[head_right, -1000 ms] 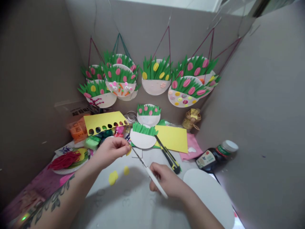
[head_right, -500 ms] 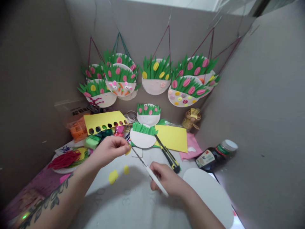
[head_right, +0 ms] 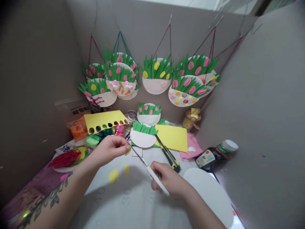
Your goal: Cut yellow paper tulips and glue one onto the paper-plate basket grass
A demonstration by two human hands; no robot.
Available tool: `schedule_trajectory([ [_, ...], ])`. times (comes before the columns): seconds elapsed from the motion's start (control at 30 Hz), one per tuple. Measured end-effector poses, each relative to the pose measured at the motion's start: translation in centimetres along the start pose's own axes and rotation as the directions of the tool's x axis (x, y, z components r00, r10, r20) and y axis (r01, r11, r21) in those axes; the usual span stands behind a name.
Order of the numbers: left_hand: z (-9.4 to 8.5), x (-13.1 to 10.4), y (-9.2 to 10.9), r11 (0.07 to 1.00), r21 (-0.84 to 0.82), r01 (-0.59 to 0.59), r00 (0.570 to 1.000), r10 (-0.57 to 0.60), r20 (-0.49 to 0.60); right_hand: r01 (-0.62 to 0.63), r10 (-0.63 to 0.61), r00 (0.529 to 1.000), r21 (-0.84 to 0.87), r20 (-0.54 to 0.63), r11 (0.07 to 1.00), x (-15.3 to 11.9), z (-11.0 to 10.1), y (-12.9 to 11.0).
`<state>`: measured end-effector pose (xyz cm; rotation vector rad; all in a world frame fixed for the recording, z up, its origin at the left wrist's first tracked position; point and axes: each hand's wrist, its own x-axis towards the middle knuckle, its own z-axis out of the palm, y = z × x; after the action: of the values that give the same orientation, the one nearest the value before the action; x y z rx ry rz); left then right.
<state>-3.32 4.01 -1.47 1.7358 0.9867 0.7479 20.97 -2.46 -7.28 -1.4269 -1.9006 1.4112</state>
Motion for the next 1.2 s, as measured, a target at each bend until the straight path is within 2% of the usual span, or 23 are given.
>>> schedule_trajectory([
  [0.43, 0.61, 0.03, 0.16, 1.0, 0.019, -0.003, 0.999, 0.004, -0.053, 0.028, -0.027, 1.0, 0.042, -0.015, 0.999, 0.1, 0.59, 0.02],
  [0.77, 0.26, 0.05, 0.44, 1.0, -0.008, 0.004, 1.0, -0.004, 0.005, 0.0, 0.0, 1.0, 0.027, 0.0, 1.0, 0.08, 0.28, -0.22],
  [1.2, 0.09, 0.0, 0.21, 0.999, -0.045, 0.03, 0.999, -0.028, 0.03, -0.004, 0.004, 1.0, 0.005, 0.001, 1.0, -0.01, 0.09, 0.05],
])
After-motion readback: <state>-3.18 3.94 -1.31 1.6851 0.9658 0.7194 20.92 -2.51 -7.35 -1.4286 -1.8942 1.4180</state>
